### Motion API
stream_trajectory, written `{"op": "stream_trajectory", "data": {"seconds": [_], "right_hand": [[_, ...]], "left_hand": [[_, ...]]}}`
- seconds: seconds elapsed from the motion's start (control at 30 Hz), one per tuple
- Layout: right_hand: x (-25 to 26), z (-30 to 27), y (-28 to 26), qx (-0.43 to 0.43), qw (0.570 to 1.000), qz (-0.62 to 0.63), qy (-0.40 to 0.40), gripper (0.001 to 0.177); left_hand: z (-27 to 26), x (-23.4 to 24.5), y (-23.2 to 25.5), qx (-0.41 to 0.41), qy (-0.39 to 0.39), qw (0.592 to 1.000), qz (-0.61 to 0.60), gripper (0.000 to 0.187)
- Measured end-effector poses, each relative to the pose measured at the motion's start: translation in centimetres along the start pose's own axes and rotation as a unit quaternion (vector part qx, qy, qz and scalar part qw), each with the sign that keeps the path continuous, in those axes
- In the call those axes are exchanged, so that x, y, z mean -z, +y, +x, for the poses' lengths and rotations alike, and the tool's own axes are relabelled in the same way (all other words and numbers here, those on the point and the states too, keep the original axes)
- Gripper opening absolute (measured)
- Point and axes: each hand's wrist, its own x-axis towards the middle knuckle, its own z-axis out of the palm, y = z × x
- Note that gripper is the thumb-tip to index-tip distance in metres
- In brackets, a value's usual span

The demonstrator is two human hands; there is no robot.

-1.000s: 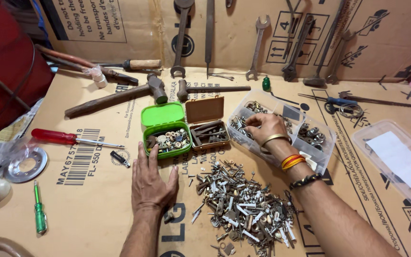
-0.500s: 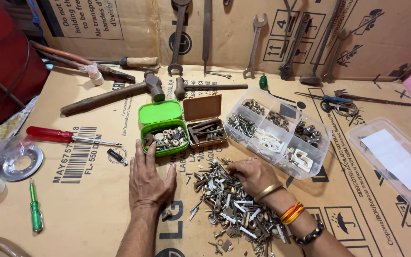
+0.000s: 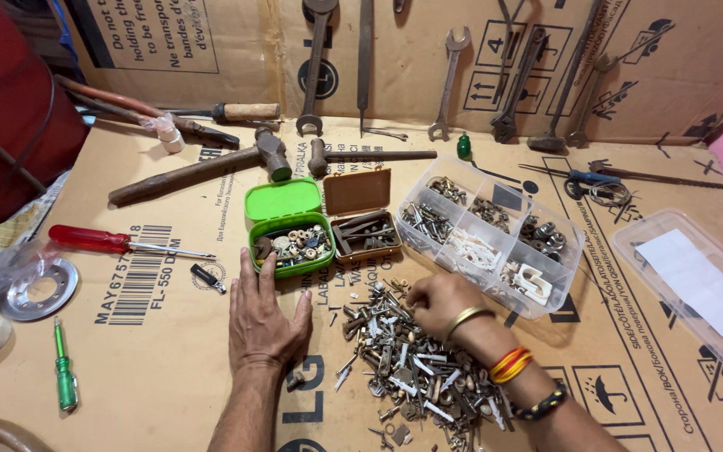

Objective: The person sorts small metal hardware components by hand, picking pieces from a central pile and placing them into different compartments of a plastic organizer box and a separate wooden box.

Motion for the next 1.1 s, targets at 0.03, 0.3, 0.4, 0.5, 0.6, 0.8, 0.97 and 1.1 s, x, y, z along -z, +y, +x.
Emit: {"op": "stream_trajectory", "data": {"seconds": [0.03, 0.3, 0.4, 0.5, 0.6, 0.8, 0.97, 1.1], "right_hand": [[0.3, 0.3, 0.2, -0.044, 0.997, 0.061, -0.013, 0.018], [1.7, 3.8, 2.5, 0.016, 0.992, 0.120, -0.043, 0.017], [2.8, 5.6, 3.4, -0.015, 0.989, 0.139, 0.039, 0.017], [5.1, 8.3, 4.3, -0.039, 0.969, 0.156, 0.188, 0.017], [5.9, 9.5, 3.6, 0.001, 0.960, 0.103, 0.259, 0.016], [2.6, 5.5, 0.2, 0.115, 0.950, 0.095, 0.275, 0.024], [-3.7, 0.8, -4.3, 0.376, 0.917, 0.025, 0.133, 0.021], [-4.8, 0.2, -5.6, 0.338, 0.927, -0.054, 0.150, 0.019]], "left_hand": [[0.0, 0.0, -0.1, 0.002, 0.000, 1.000, 0.001, 0.082], [-0.1, 0.1, -0.1, 0.005, -0.005, 1.000, -0.004, 0.082], [0.3, -0.3, -0.3, -0.005, 0.003, 1.000, -0.011, 0.084], [0.0, 0.0, -0.1, 0.006, -0.014, 1.000, -0.002, 0.083], [0.0, 0.5, 0.2, 0.013, -0.020, 1.000, -0.010, 0.082], [0.1, 0.1, -0.2, 0.003, -0.012, 1.000, -0.013, 0.083], [0.1, 0.0, -0.1, -0.006, 0.003, 1.000, -0.006, 0.083], [0.1, 0.2, 0.0, -0.006, 0.012, 1.000, -0.017, 0.083]]}}
